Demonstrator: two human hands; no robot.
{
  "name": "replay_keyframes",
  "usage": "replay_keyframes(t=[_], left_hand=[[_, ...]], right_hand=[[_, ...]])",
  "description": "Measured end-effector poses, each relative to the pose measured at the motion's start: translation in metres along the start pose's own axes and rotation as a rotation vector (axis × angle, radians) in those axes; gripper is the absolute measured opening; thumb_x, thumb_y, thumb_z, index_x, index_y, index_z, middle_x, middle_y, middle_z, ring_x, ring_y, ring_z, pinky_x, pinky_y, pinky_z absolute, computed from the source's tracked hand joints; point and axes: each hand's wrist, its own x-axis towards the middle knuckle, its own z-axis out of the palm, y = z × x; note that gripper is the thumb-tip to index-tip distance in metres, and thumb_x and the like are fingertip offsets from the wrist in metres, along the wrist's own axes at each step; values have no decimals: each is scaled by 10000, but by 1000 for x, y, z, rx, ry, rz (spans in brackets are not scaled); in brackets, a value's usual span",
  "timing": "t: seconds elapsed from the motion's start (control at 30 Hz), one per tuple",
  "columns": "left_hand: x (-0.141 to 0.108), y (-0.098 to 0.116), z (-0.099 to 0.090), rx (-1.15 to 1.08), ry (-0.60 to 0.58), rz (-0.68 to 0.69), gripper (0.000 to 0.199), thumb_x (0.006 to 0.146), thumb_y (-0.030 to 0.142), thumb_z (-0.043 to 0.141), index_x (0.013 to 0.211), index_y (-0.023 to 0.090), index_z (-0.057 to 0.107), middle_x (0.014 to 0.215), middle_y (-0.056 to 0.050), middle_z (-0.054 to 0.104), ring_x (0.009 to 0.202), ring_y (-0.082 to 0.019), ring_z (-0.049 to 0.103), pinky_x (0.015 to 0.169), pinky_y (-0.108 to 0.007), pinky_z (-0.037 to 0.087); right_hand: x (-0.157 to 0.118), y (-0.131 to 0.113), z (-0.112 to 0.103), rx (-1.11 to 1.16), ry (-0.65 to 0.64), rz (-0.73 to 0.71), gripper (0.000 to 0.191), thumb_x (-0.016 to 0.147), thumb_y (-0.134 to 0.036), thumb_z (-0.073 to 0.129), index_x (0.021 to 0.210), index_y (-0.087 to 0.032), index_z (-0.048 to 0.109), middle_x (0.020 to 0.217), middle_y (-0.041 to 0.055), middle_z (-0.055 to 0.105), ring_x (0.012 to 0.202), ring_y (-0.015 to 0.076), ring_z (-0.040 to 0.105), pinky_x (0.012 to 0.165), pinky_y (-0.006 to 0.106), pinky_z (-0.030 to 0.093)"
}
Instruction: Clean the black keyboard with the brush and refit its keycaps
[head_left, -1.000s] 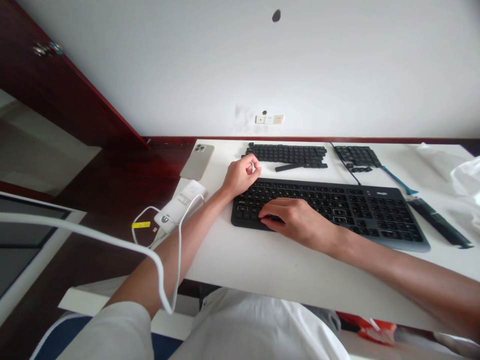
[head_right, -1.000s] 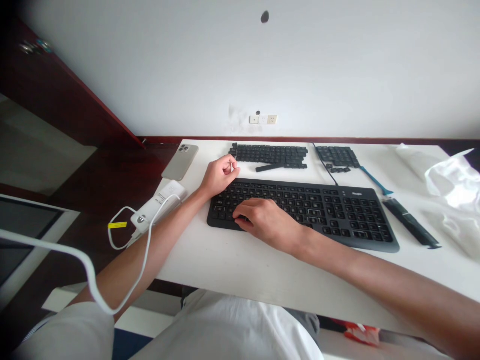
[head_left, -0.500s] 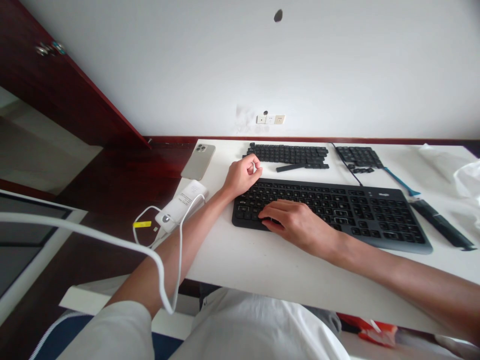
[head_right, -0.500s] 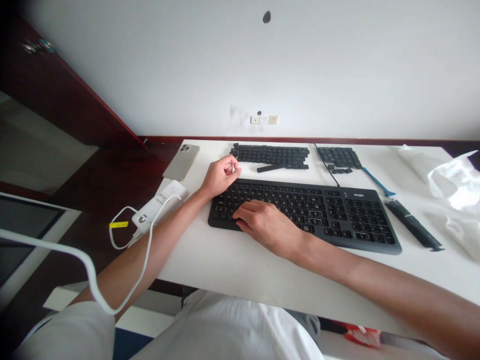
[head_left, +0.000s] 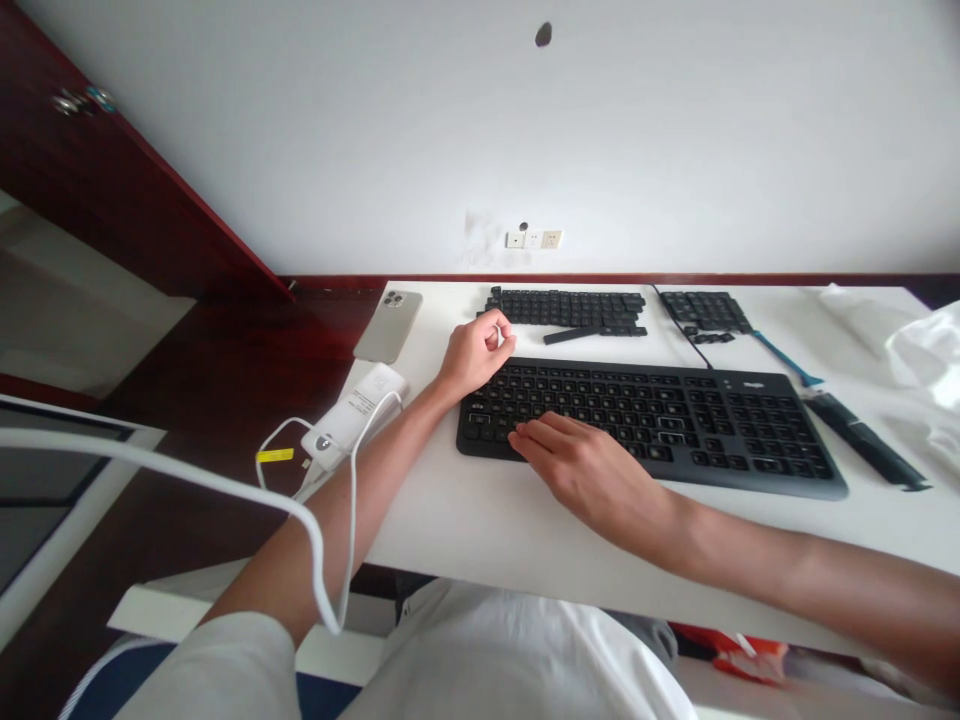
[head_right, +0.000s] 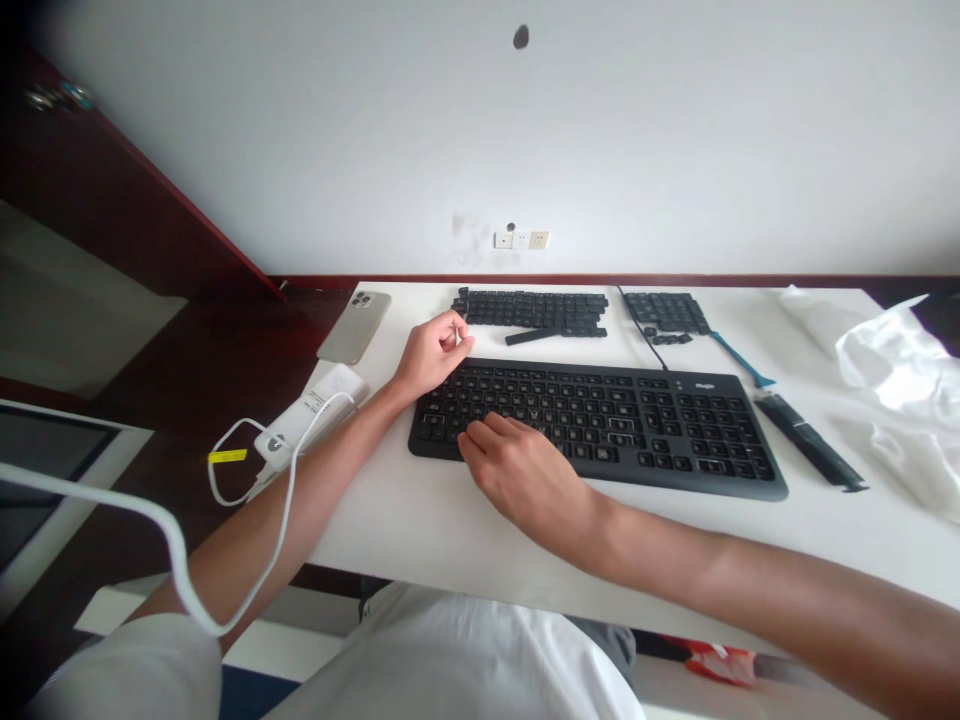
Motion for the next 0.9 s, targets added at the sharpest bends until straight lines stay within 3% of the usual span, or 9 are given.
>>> replay_keyframes(t=[0.2, 0.33, 0.43, 0.53, 0.67, 0.77, 0.9], left_hand=[[1, 1, 0, -5, -2, -14, 133, 906, 270, 626, 825, 232, 528, 552, 95, 385, 529, -115, 364, 591, -254, 312], [1, 1, 0, -1, -2, -29, 137, 901, 278, 628, 821, 233, 526, 554, 93, 388, 530, -117, 365, 592, -254, 314], [1, 1, 0, -4, -4, -24, 136, 902, 278, 626, 824, 233, 525, 554, 94, 385, 530, -116, 362, 590, -253, 309], [1, 1, 0, -8, -5, -15, 137, 904, 274, 625, 822, 232, 524, 546, 99, 369, 526, -114, 342, 585, -253, 299], [1, 1, 0, 0, -8, -14, 141, 904, 282, 625, 819, 231, 525, 542, 103, 363, 522, -113, 339, 582, -252, 299], [2, 1, 0, 13, -10, -25, 143, 896, 287, 628, 812, 232, 525, 537, 106, 367, 516, -114, 354, 587, -250, 313], [2, 3, -1, 17, -6, -43, 147, 888, 289, 637, 802, 234, 532, 536, 107, 366, 516, -116, 371, 595, -248, 322]], right_hand=[[-3, -15, 4, -99, 32, 34, 208, 885, 24, 583, 957, -131, 700, 913, 85, 689, 712, 223, 608, 594, 376, 492], [-5, -18, 6, -112, 6, 38, 296, 874, 54, 535, 1068, -104, 691, 1031, 108, 711, 657, 179, 609, 548, 350, 446], [-3, -13, 5, -54, -19, 62, 251, 898, 40, 535, 1001, -127, 691, 936, 63, 693, 593, 154, 573, 513, 348, 370], [2, -3, 2, 46, -59, 74, 193, 942, -18, 556, 926, -151, 694, 886, 38, 678, 598, 146, 571, 519, 341, 325], [7, 13, -2, 153, -92, 66, 201, 979, -73, 555, 955, -156, 736, 945, 44, 716, 710, 152, 643, 572, 308, 366], [10, 30, -7, 196, -29, 94, 235, 1001, -114, 548, 1013, -184, 773, 978, 50, 749, 802, 166, 684, 626, 287, 411], [13, 69, -20, 112, 106, 256, 267, 1025, -175, 535, 1081, -199, 795, 1012, 70, 769, 855, 206, 708, 634, 299, 418]])
